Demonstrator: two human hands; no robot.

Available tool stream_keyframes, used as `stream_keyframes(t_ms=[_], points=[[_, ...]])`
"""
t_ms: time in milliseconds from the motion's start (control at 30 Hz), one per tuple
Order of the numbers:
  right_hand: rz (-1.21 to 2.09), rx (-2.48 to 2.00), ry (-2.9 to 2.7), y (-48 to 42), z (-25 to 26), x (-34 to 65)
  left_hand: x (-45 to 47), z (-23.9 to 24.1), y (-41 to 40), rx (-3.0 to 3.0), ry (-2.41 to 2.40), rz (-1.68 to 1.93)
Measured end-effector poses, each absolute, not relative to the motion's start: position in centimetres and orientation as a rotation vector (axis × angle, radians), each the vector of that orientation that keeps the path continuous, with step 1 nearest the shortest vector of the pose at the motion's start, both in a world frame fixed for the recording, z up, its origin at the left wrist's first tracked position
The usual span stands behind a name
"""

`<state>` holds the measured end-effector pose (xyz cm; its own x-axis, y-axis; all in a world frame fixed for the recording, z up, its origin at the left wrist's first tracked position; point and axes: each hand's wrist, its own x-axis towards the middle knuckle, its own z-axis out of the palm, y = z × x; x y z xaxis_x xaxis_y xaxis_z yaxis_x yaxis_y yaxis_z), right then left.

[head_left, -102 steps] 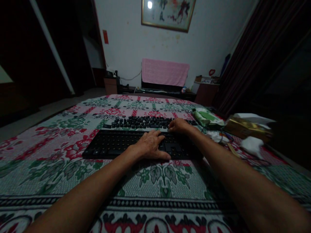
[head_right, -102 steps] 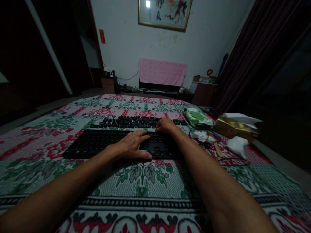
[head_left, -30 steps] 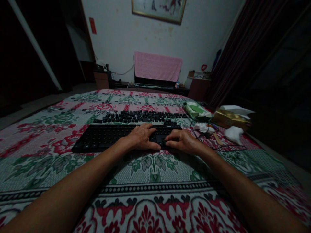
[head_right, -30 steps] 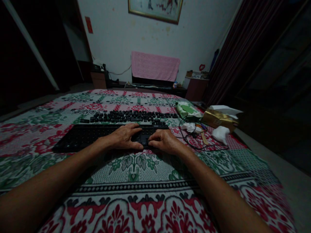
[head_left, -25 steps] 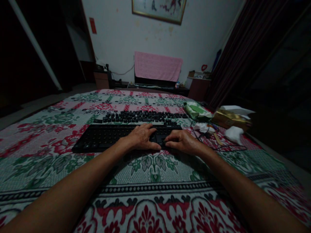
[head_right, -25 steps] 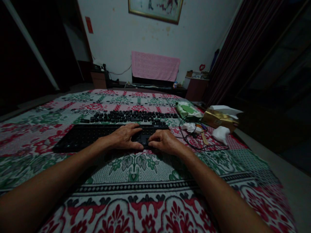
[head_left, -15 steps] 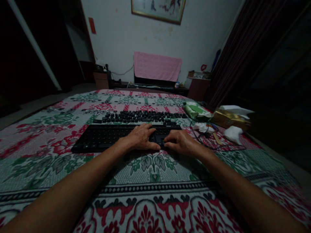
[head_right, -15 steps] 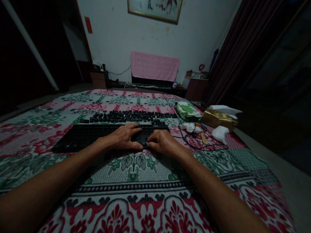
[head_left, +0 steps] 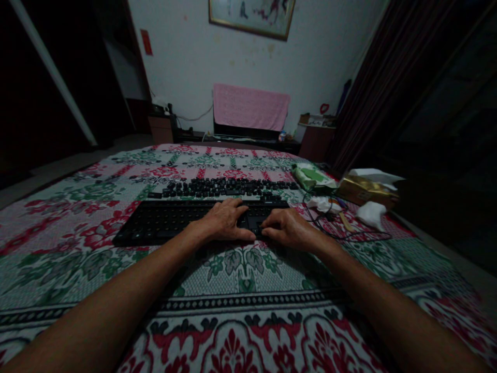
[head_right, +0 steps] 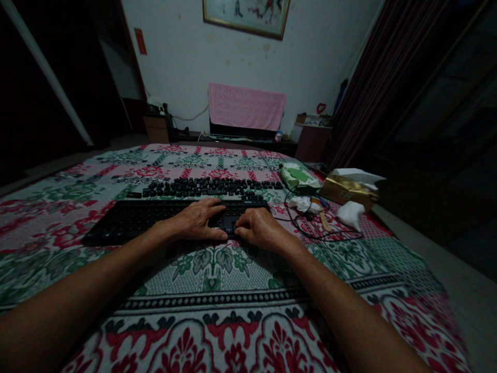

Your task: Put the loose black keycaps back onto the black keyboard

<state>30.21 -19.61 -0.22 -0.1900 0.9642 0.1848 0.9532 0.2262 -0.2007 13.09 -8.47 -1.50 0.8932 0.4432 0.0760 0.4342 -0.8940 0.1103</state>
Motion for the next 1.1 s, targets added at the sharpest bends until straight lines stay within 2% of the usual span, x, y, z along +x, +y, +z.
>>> stream_keyframes(t_ms=[233,600,1100], points=[[0.157,-1.807,-2.213,-19.4,-0.4,30.7,13.1,-1.4,-8.6,2.936,0.714,0.129],[0.052,-1.824,-2.295,-19.4,0.2,30.1,13.1,-1.3,-8.6,2.969,0.691,0.142],[0.08,-1.835,-2.324,-19.2,0.3,29.7,13.1,-1.4,-8.6,2.951,0.705,0.132]])
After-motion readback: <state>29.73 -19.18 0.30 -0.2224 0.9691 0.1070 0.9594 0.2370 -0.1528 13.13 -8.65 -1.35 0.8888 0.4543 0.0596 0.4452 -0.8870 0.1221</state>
